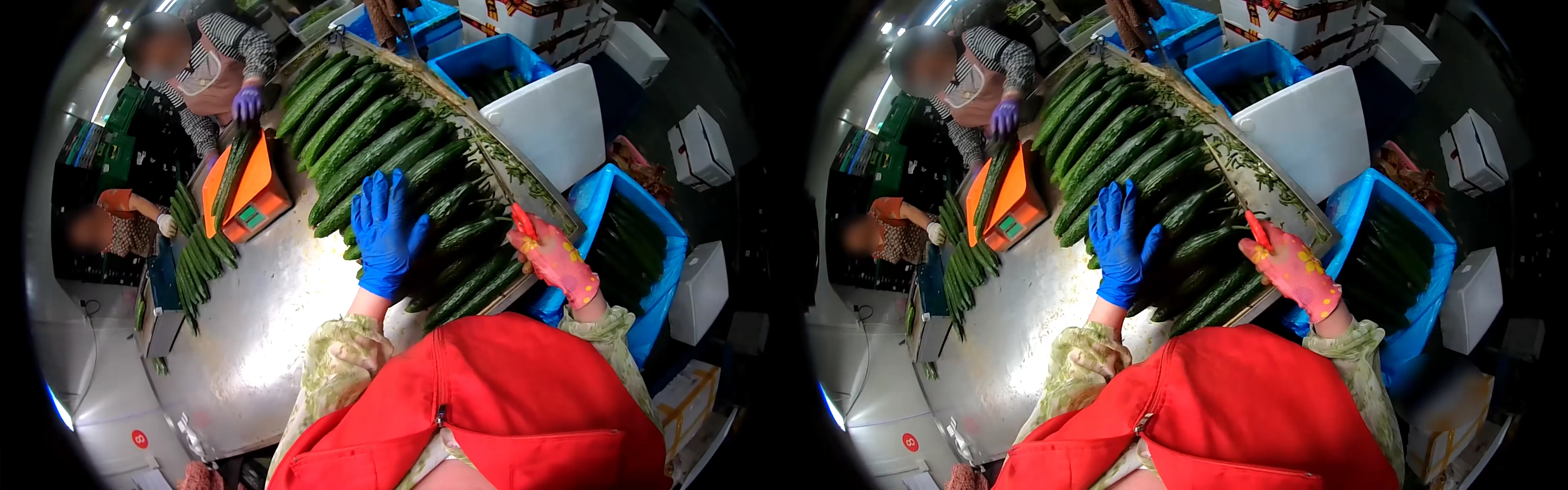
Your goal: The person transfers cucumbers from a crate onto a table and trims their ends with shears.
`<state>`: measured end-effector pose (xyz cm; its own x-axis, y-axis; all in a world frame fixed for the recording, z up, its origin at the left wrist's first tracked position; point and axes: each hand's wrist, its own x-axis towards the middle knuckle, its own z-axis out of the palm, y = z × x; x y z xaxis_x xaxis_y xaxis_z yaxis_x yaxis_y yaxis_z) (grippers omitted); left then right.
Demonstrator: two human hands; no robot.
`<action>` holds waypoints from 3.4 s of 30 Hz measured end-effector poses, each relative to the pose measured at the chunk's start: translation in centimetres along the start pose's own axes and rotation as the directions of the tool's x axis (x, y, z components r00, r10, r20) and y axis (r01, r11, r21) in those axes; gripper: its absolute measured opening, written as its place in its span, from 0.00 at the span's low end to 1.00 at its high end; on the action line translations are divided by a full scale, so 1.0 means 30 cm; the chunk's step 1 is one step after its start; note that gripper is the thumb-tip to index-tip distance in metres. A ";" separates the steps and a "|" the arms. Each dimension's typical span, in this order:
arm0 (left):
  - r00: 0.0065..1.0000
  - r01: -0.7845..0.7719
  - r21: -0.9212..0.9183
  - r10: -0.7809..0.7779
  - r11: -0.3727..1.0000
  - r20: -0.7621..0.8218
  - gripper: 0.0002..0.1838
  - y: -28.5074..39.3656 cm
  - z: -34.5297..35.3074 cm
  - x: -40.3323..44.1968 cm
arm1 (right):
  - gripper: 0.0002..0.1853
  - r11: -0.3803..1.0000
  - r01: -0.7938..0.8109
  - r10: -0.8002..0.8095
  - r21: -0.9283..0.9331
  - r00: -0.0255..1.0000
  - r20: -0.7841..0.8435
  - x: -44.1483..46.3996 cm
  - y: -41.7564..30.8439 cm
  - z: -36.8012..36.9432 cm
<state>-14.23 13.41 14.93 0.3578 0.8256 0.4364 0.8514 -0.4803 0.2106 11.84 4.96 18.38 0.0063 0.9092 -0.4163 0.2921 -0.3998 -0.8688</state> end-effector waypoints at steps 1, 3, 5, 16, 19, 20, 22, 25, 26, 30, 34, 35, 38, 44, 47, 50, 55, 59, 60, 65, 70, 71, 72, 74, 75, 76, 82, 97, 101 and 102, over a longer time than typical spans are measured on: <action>1.000 0.002 0.016 -0.002 1.000 -0.001 0.39 -0.003 0.003 0.000 | 0.27 1.000 0.013 -0.013 0.007 1.000 -0.008 0.002 -0.009 0.012; 1.000 0.003 0.029 -0.003 1.000 0.006 0.38 0.007 -0.002 0.005 | 0.27 0.999 0.030 -0.029 0.011 0.999 -0.026 0.003 -0.012 0.020; 1.000 0.001 0.012 -0.001 1.000 -0.010 0.39 0.006 0.004 0.003 | 0.27 0.999 0.039 -0.038 0.008 0.999 -0.033 0.016 0.008 0.030; 1.000 -0.001 0.023 0.001 1.000 -0.005 0.39 0.004 0.000 0.004 | 0.27 0.987 0.126 -0.134 -0.102 0.988 -0.077 0.046 0.065 0.049; 1.000 0.001 0.021 -0.001 1.000 -0.006 0.39 0.008 -0.005 0.004 | 0.27 0.987 0.133 -0.141 -0.092 0.986 -0.089 0.047 0.064 0.052; 1.000 0.004 0.019 -0.004 1.000 -0.005 0.39 0.010 -0.006 0.005 | 0.28 0.987 0.133 -0.141 -0.090 0.986 -0.089 0.046 0.060 0.051; 1.000 0.005 -0.002 -0.005 1.000 -0.012 0.39 0.007 0.001 0.005 | 0.28 0.993 0.089 -0.094 -0.079 0.994 -0.064 0.042 0.050 0.043; 1.000 0.002 -0.001 -0.002 1.000 -0.018 0.39 0.001 0.008 0.003 | 0.30 0.998 0.003 -0.004 -0.057 1.000 -0.014 0.043 0.036 0.031; 1.000 0.001 0.005 -0.001 1.000 -0.019 0.39 0.000 0.010 0.002 | 0.30 0.999 0.005 -0.006 -0.052 1.000 -0.016 0.045 0.038 0.032; 1.000 -0.010 0.024 0.010 1.000 -0.023 0.39 -0.003 0.011 0.001 | 0.31 0.998 0.030 -0.031 -0.055 0.999 -0.021 0.059 0.066 0.035; 1.000 -0.011 0.046 0.012 0.999 -0.018 0.39 0.000 0.006 0.002 | 0.28 0.991 0.090 -0.093 -0.094 0.995 -0.031 0.052 0.066 0.037; 1.000 -0.010 0.046 0.011 0.999 -0.017 0.39 0.000 0.007 0.002 | 0.27 0.987 0.100 -0.106 -0.125 0.993 -0.047 0.038 0.045 0.038; 1.000 -0.008 0.012 0.008 1.000 -0.021 0.39 -0.002 0.008 0.003 | 0.26 0.985 0.130 -0.139 -0.116 0.988 -0.072 0.044 0.057 0.045; 1.000 -0.015 0.044 0.016 0.999 -0.020 0.39 -0.002 0.009 0.002 | 0.26 0.990 0.129 -0.133 -0.062 0.989 -0.069 0.060 0.078 0.049; 1.000 -0.009 0.037 0.010 0.999 -0.015 0.39 0.000 0.007 0.002 | 0.26 0.983 0.157 -0.165 -0.099 0.983 -0.085 0.063 0.085 0.053; 1.000 -0.005 0.029 0.005 1.000 -0.014 0.39 0.002 0.004 0.004 | 0.26 0.985 0.145 -0.153 -0.097 0.985 -0.082 0.058 0.075 0.054; 1.000 -0.015 0.041 0.015 0.999 -0.013 0.39 0.000 0.004 0.003 | 0.26 0.984 0.147 -0.155 -0.096 0.984 -0.083 0.060 0.072 0.057; 1.000 -0.003 0.034 0.003 0.999 -0.002 0.39 0.004 0.002 0.004 | 0.26 0.973 0.196 -0.211 -0.122 0.969 -0.127 0.085 0.109 0.077; 1.000 0.000 0.036 0.000 0.999 -0.001 0.39 0.004 0.002 0.004 | 0.25 0.964 0.225 -0.245 -0.140 0.958 -0.149 0.089 0.114 0.084; 1.000 0.002 0.002 -0.002 1.000 0.003 0.40 -0.005 0.013 0.000 | 0.22 0.937 0.038 0.006 0.347 0.992 -0.124 0.047 0.063 0.067; 1.000 -0.009 0.014 0.008 1.000 0.028 0.40 0.000 0.010 0.003 | 0.22 0.961 -0.069 0.059 0.269 0.997 0.043 0.062 0.056 -0.101; 0.999 -0.020 0.015 0.020 1.000 0.026 0.39 -0.008 0.012 0.001 | 0.22 0.972 -0.101 0.087 0.211 0.993 0.074 0.075 0.054 -0.124; 0.999 -0.031 0.018 0.030 0.999 0.023 0.39 -0.011 0.015 0.000 | 0.23 0.980 -0.130 0.114 0.151 0.988 0.106 0.089 0.052 -0.147; 0.999 -0.047 -0.008 0.046 0.999 -0.006 0.37 -0.006 0.018 0.000 | 0.22 0.985 -0.160 0.148 0.058 0.973 0.179 0.121 0.057 -0.182; 0.999 -0.051 -0.017 0.051 0.999 -0.014 0.37 -0.007 0.019 -0.001 | 0.22 0.986 -0.165 0.154 0.028 0.963 0.223 0.139 0.062 -0.189; 0.998 -0.056 -0.027 0.055 0.998 -0.021 0.36 -0.007 0.022 -0.001 | 0.22 0.986 -0.166 0.160 -0.002 0.951 0.265 0.153 0.066 -0.191; 0.995 -0.091 -0.064 0.087 0.994 -0.056 0.32 -0.010 0.029 0.000 | 0.25 0.940 0.173 -0.115 -0.293 0.972 0.204 0.223 0.102 -0.170; 0.995 -0.093 -0.124 0.088 0.988 -0.047 0.31 -0.031 0.045 -0.015 | 0.19 0.928 0.303 -0.248 -0.216 0.936 0.248 0.290 0.176 -0.199; 0.996 -0.088 -0.116 0.086 0.989 -0.023 0.29 -0.030 0.043 -0.016 | 0.19 0.893 0.322 -0.224 -0.314 0.924 0.309 0.325 0.157 -0.222; 0.996 -0.086 -0.113 0.084 0.990 -0.023 0.29 -0.032 0.044 -0.016 | 0.19 0.880 0.343 -0.246 -0.327 0.920 0.304 0.335 0.166 -0.220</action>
<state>-14.70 13.86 13.38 0.4193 0.7750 0.4728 0.7683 -0.5804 0.2700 19.68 12.89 11.65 -0.3571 0.8997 -0.2509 0.5719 -0.0017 -0.8203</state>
